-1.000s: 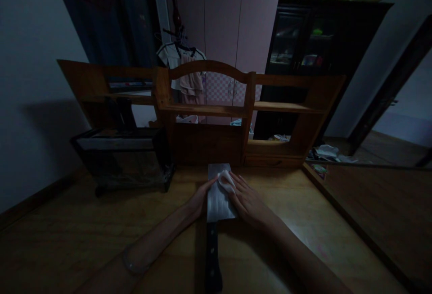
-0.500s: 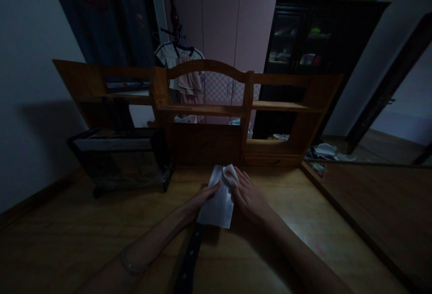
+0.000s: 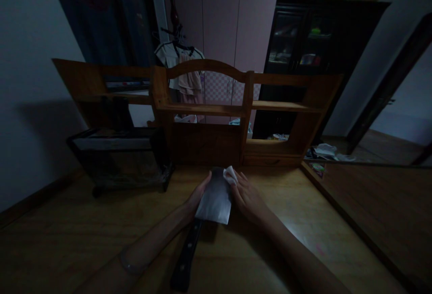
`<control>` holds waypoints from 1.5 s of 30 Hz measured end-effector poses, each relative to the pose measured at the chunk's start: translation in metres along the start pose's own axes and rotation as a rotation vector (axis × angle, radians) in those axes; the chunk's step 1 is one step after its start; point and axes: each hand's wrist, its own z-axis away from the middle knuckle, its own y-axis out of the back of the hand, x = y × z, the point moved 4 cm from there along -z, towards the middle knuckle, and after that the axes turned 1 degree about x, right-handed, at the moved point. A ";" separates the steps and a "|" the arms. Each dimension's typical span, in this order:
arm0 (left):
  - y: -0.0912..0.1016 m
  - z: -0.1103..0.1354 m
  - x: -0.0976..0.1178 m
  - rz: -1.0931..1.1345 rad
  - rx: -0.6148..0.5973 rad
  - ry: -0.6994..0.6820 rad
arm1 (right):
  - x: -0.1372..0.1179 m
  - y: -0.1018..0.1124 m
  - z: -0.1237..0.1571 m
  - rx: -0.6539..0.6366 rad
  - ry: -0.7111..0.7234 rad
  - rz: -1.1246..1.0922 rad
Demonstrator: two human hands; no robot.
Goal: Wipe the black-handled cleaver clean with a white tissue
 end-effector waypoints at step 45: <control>0.009 0.005 0.007 0.051 0.212 -0.148 | -0.048 0.016 0.011 -0.180 0.382 -0.160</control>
